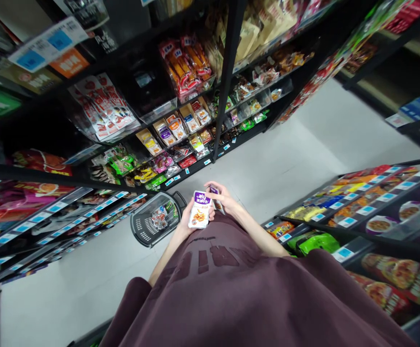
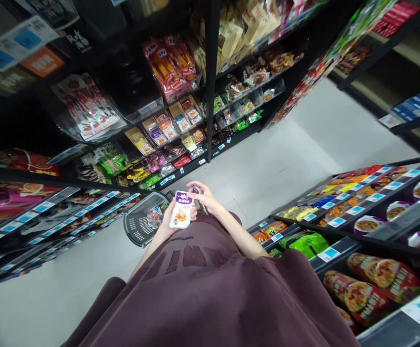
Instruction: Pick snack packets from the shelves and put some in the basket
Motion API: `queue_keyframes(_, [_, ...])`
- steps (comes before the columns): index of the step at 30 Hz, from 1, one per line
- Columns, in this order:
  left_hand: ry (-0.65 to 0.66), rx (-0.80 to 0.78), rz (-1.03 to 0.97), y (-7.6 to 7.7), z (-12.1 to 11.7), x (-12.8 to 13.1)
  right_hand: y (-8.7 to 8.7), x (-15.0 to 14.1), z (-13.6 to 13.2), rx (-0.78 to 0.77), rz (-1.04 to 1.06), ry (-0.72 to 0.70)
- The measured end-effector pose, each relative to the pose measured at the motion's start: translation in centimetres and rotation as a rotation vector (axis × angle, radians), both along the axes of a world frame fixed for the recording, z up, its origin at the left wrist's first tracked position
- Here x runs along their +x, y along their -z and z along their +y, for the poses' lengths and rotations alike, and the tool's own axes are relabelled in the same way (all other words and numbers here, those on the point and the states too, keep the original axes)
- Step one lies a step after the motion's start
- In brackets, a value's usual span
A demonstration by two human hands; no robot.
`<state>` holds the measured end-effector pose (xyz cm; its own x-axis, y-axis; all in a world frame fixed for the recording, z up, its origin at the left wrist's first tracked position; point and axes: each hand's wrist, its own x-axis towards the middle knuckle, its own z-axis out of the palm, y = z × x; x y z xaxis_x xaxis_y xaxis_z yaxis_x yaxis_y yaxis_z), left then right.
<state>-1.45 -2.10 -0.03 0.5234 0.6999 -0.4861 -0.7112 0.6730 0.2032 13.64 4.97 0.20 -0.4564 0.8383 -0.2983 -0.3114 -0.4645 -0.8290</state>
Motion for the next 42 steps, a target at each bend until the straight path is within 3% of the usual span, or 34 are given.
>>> queue_keyframes(7, [-0.030,-0.056,0.063,0.7,-0.1,0.6,0.5,0.5,0.0,0.017,-0.009,-0.005])
queue_keyframes(28, [-0.070,-0.077,0.134,0.0,0.6,2.4,1.1,1.8,0.5,0.061,-0.091,-0.032])
queue_keyframes(36, [0.000,-0.003,0.131,0.1,1.0,3.0,1.3,2.5,0.7,0.003,-0.089,0.016])
queue_keyframes(39, [0.002,-0.008,0.230,0.5,1.0,3.1,1.5,2.9,0.8,-0.019,-0.110,0.115])
queue_keyframes(42, [-0.087,-0.021,0.476,0.9,0.9,3.0,1.8,3.0,1.0,-0.057,-0.123,0.201])
